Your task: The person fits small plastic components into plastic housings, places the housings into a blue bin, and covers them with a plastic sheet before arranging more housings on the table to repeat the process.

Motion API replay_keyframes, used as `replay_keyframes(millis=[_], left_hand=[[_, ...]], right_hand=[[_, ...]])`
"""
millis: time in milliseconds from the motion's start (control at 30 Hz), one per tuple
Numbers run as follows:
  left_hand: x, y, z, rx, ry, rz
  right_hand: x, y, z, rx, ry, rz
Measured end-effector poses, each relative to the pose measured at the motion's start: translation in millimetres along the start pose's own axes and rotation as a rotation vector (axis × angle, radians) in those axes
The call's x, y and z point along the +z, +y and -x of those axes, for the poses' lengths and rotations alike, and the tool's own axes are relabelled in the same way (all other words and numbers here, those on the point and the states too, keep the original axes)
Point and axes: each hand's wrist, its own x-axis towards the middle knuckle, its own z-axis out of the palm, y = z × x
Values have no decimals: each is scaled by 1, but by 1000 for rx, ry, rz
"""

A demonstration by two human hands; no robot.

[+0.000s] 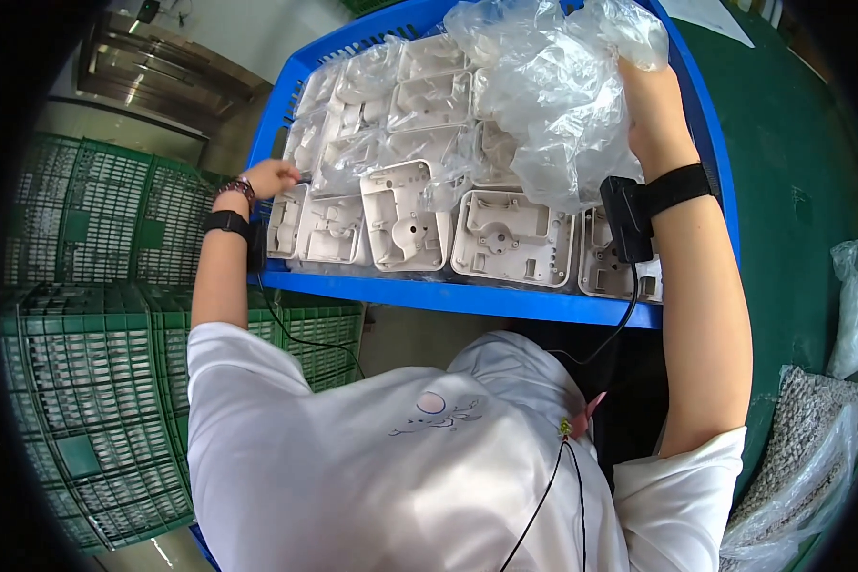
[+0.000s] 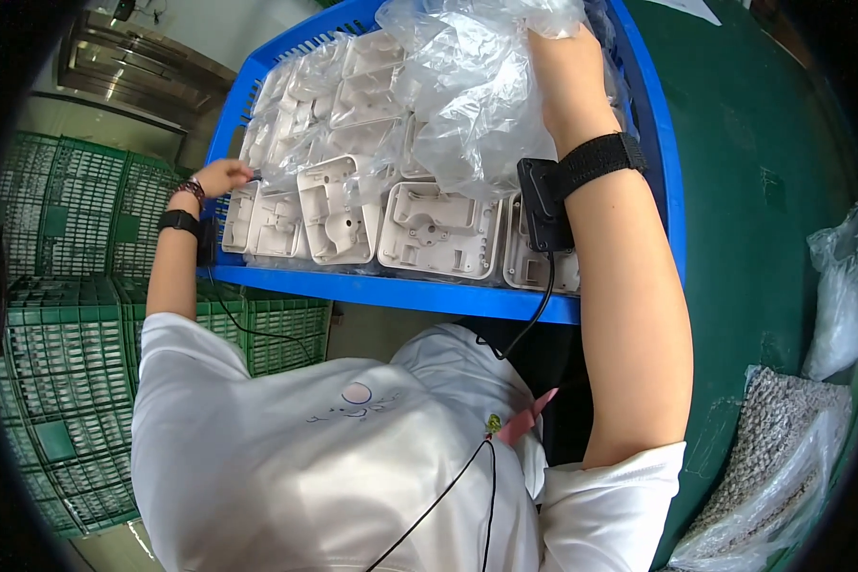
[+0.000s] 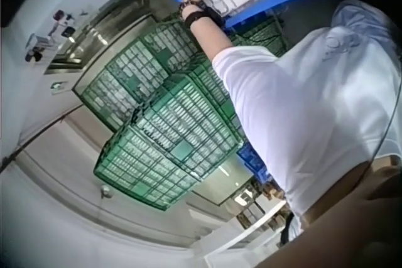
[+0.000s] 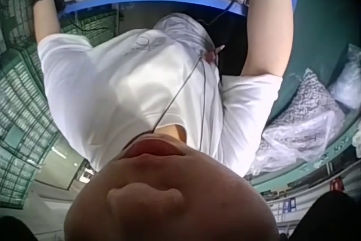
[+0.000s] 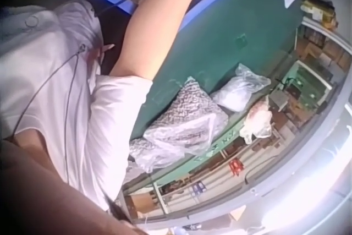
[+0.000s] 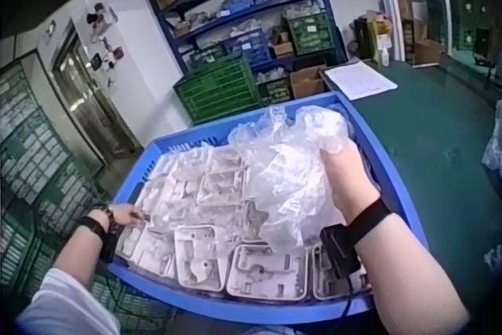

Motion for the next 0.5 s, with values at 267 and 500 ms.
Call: replay_keyframes(millis=[267, 500], left_hand=[[9, -10, -4, -180, -135, 50], [33, 9, -15, -201, 232, -449]], right_hand=[[6, -12, 9, 81, 21, 3], [9, -17, 19, 18, 21, 10]])
